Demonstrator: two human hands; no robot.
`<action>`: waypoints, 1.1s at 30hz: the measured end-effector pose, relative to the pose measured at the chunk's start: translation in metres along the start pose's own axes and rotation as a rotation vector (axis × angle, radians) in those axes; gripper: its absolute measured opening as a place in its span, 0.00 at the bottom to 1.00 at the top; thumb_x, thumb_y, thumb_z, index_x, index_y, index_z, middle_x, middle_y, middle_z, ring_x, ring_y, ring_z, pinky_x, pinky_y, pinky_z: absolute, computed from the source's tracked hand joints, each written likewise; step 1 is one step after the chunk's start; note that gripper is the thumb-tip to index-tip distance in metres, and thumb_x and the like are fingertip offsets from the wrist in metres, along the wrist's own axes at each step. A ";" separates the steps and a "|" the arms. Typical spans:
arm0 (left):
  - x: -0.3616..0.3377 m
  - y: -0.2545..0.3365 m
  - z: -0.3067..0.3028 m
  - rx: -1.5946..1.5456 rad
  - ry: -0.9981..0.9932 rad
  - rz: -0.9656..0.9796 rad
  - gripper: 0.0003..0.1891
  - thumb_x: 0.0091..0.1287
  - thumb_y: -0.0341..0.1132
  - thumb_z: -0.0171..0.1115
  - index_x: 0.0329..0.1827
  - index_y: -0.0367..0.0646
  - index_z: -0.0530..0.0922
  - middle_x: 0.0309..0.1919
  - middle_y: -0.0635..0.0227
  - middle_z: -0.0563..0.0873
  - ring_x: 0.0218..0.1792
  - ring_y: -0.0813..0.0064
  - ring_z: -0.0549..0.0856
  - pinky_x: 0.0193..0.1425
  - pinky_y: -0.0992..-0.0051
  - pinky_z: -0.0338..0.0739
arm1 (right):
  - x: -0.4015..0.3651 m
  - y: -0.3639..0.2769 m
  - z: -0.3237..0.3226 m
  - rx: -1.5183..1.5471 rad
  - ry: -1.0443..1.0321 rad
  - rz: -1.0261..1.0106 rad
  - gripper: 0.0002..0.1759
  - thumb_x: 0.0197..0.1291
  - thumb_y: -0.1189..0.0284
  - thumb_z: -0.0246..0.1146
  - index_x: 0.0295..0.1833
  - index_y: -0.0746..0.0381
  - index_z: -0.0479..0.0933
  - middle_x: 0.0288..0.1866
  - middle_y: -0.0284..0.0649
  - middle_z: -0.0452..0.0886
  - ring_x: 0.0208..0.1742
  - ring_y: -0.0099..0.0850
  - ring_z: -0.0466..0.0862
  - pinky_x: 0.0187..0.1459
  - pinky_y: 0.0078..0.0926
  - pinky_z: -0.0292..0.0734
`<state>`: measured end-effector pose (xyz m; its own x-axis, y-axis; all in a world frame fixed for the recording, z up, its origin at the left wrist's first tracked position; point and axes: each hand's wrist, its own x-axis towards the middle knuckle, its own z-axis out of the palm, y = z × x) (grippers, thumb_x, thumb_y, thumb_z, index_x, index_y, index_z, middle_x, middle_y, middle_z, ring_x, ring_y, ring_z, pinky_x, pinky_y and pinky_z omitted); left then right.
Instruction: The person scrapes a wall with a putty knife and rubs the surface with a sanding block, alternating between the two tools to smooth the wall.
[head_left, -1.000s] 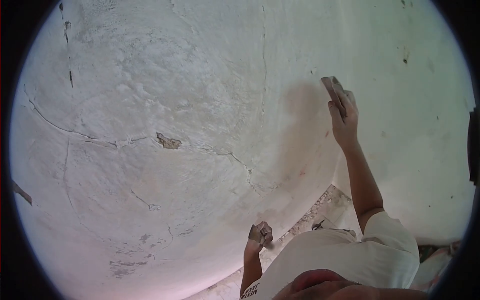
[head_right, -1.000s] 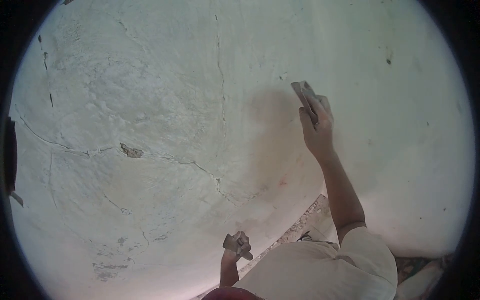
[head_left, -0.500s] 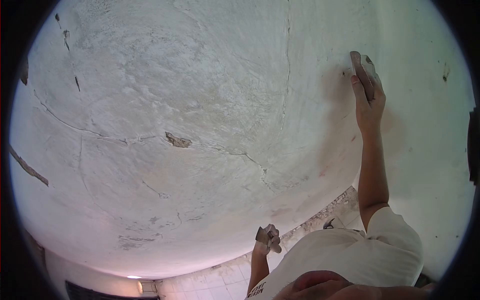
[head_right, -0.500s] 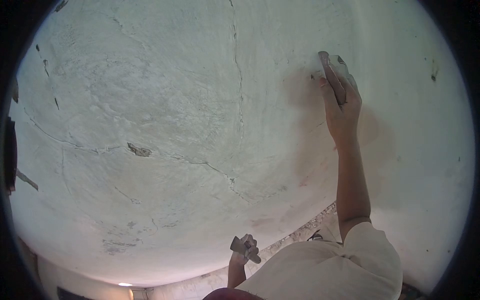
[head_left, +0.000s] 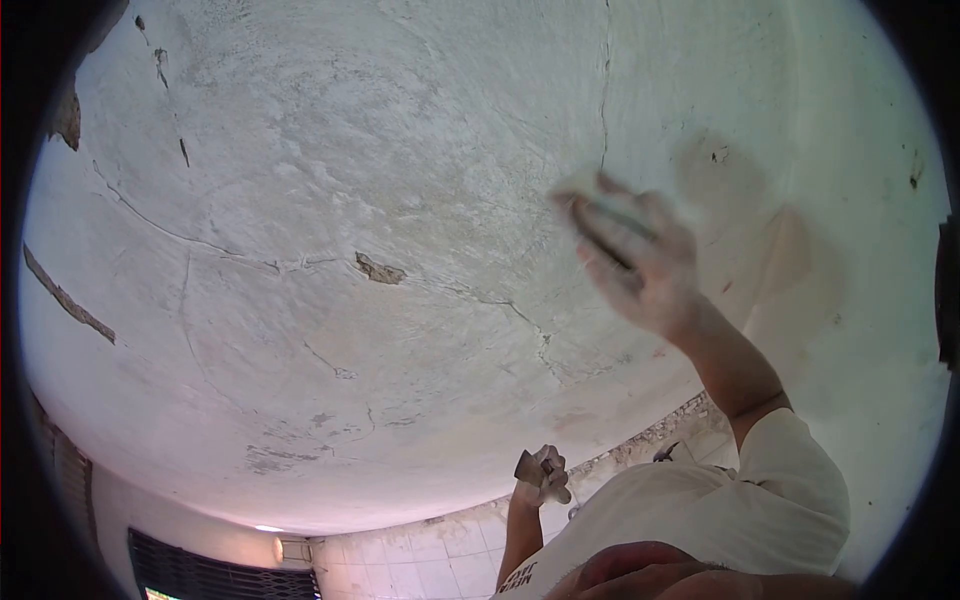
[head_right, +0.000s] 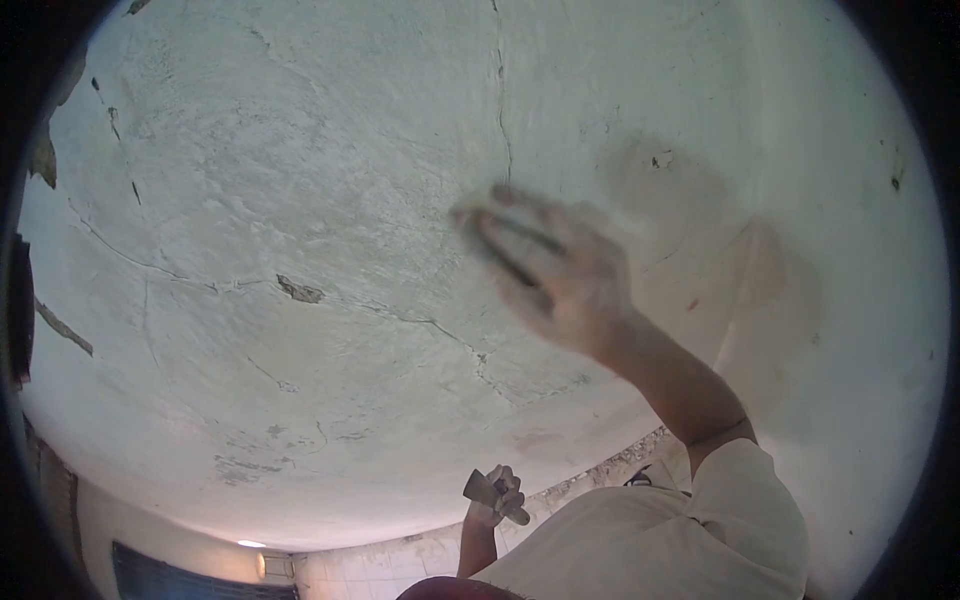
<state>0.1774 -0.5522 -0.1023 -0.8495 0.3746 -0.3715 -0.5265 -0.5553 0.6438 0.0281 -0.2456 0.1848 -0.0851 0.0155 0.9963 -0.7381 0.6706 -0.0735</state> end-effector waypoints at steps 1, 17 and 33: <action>0.000 0.000 0.002 -0.003 -0.015 0.011 0.22 0.74 0.51 0.53 0.27 0.43 0.75 0.15 0.70 0.68 0.10 0.78 0.62 0.12 0.77 0.56 | -0.003 -0.008 -0.002 -0.006 -0.105 -0.011 0.27 0.53 0.64 0.71 0.60 0.54 0.79 0.55 0.37 0.80 0.44 0.32 0.81 0.36 0.22 0.79; -0.005 0.014 0.013 0.137 0.011 0.021 0.23 0.75 0.54 0.49 0.34 0.42 0.74 0.13 0.73 0.68 0.09 0.78 0.64 0.15 0.77 0.58 | 0.183 0.024 -0.011 -0.184 -0.092 -0.343 0.28 0.60 0.64 0.67 0.68 0.48 0.74 0.60 0.31 0.80 0.47 0.31 0.80 0.42 0.30 0.78; -0.017 0.009 -0.005 -0.078 -0.019 0.074 0.39 0.70 0.70 0.35 0.48 0.39 0.75 0.18 0.73 0.67 0.11 0.79 0.63 0.16 0.79 0.57 | 0.291 -0.083 0.034 -0.186 -0.069 -0.484 0.15 0.63 0.67 0.62 0.53 0.60 0.78 0.39 0.45 0.81 0.39 0.41 0.85 0.40 0.39 0.81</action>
<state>0.1863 -0.5678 -0.0936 -0.8856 0.3442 -0.3117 -0.4642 -0.6375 0.6149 0.0419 -0.3217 0.4795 0.1877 -0.3733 0.9085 -0.5732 0.7095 0.4099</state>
